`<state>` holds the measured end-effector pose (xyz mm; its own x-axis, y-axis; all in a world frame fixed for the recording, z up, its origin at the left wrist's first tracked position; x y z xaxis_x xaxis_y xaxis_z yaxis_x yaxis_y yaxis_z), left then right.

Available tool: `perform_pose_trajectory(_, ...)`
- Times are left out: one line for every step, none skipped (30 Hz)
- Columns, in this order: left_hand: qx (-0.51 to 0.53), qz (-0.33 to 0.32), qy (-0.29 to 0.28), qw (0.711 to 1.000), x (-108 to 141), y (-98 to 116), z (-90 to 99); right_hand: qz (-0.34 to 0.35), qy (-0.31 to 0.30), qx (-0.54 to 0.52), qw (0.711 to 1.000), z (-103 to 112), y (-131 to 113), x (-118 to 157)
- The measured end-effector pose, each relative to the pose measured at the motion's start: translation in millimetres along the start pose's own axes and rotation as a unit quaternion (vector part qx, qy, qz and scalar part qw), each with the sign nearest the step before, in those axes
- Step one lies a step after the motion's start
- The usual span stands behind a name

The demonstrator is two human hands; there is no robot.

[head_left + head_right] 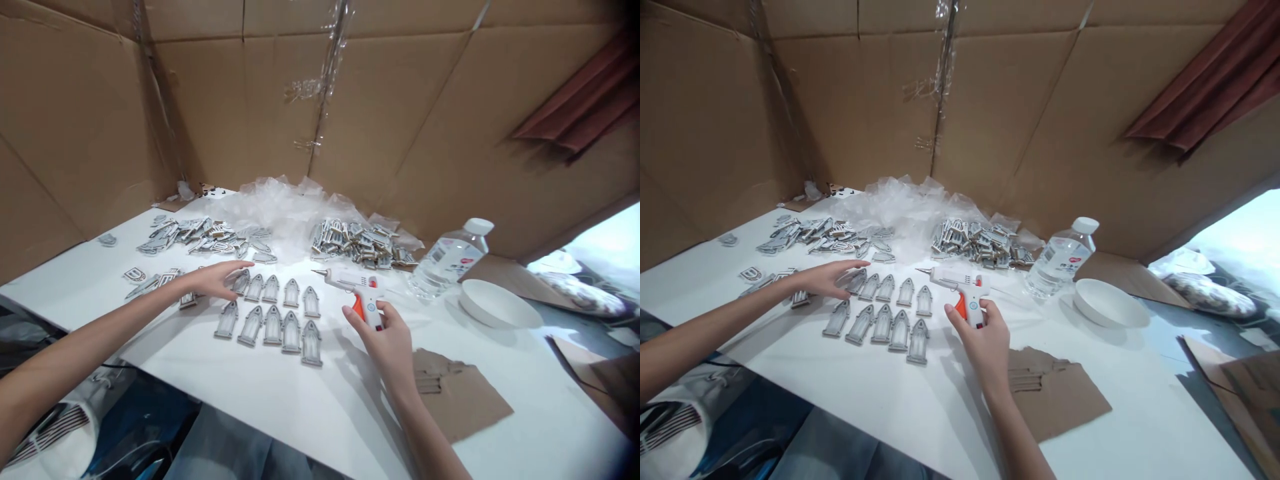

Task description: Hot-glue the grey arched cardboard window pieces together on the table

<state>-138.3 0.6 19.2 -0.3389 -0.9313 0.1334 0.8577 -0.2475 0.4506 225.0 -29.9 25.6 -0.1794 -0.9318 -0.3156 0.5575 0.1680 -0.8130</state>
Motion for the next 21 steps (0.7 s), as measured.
perform_pose_trajectory(0.0,-0.004,-0.001,1.0,-4.7,0.1,0.4,-0.001,0.002,0.002,1.0,0.0,0.7,-0.3)
perform_pose_trajectory(-0.001,-0.007,-0.002,1.0,-8.8,0.2,0.7,-0.003,0.001,0.004,1.0,-0.1,1.3,-0.5)
perform_pose_trajectory(-0.001,-0.009,-0.002,1.0,-12.2,0.3,1.1,-0.004,-0.001,0.005,1.0,-0.2,1.8,-0.7)
perform_pose_trajectory(-0.001,-0.009,-0.001,1.0,-14.5,0.4,1.7,-0.006,-0.001,0.005,1.0,-0.2,2.1,-0.7)
perform_pose_trajectory(-0.002,-0.009,0.0,1.0,-15.7,0.6,2.9,-0.008,-0.003,0.004,1.0,-0.1,2.0,-0.7)
perform_pose_trajectory(-0.002,-0.008,0.002,1.0,-15.3,0.9,4.6,-0.008,-0.004,0.003,1.0,0.1,1.5,-0.5)
perform_pose_trajectory(-0.001,-0.007,0.004,1.0,-13.4,1.7,7.1,-0.006,-0.003,0.002,1.0,0.5,0.7,-0.3)
perform_pose_trajectory(0.0,-0.008,0.008,1.0,-9.7,3.1,10.1,-0.004,0.0,0.001,1.0,1.1,-0.4,-0.1)
perform_pose_trajectory(0.001,-0.009,0.011,1.0,-4.4,5.2,13.5,-0.001,0.003,0.001,1.0,1.8,-1.6,0.1)
perform_pose_trajectory(0.003,-0.011,0.013,1.0,2.2,8.2,16.6,0.001,0.004,0.002,1.0,2.3,-2.8,0.4)
perform_pose_trajectory(0.004,-0.014,0.012,1.0,9.7,11.8,19.1,0.003,0.004,0.002,1.0,2.7,-3.7,0.6)
perform_pose_trajectory(0.002,-0.014,0.002,1.0,17.7,15.7,20.0,0.002,0.004,0.001,1.0,2.9,-4.2,0.8)
perform_pose_trajectory(-0.002,-0.014,-0.014,1.0,25.6,20.0,19.3,0.001,0.003,0.0,1.0,2.9,-4.3,0.9)
perform_pose_trajectory(-0.007,-0.013,-0.034,0.999,33.0,24.6,17.1,-0.001,0.001,-0.001,1.0,2.7,-4.0,1.1)
perform_pose_trajectory(-0.013,-0.012,-0.053,0.998,39.5,29.1,14.0,-0.001,-0.001,-0.003,1.0,2.4,-3.4,1.2)
perform_pose_trajectory(-0.019,-0.012,-0.066,0.998,44.9,33.7,10.3,0.0,-0.002,-0.005,1.0,2.1,-2.8,1.2)
perform_pose_trajectory(-0.026,-0.013,-0.076,0.997,48.9,38.1,6.4,0.003,-0.004,-0.006,1.0,1.7,-2.2,1.3)
perform_pose_trajectory(-0.033,-0.014,-0.083,0.996,51.6,42.2,2.6,0.004,-0.004,-0.007,1.0,1.4,-1.8,1.3)
perform_pose_trajectory(-0.04,-0.015,-0.086,0.995,53.1,45.8,-0.9,0.006,-0.005,-0.008,1.0,1.1,-1.7,1.4)
perform_pose_trajectory(-0.046,-0.016,-0.087,0.995,53.6,48.9,-4.0,0.006,-0.005,-0.009,1.0,0.9,-1.8,1.4)
perform_pose_trajectory(-0.053,-0.015,-0.088,0.995,53.3,51.3,-6.6,0.006,-0.004,-0.01,1.0,0.9,-2.3,1.5)
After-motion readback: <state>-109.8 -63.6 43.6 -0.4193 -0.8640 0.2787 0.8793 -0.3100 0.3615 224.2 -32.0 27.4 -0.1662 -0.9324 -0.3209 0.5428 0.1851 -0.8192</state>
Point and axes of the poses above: each hand's wrist, its own x-axis away from the middle knuckle, its own z-axis out of the back of the hand, y = z × x, the point moved 4 cm from there along -x, towards the middle knuckle, and after that the axes turned 7 degrees about z, right-handed, at the moved point
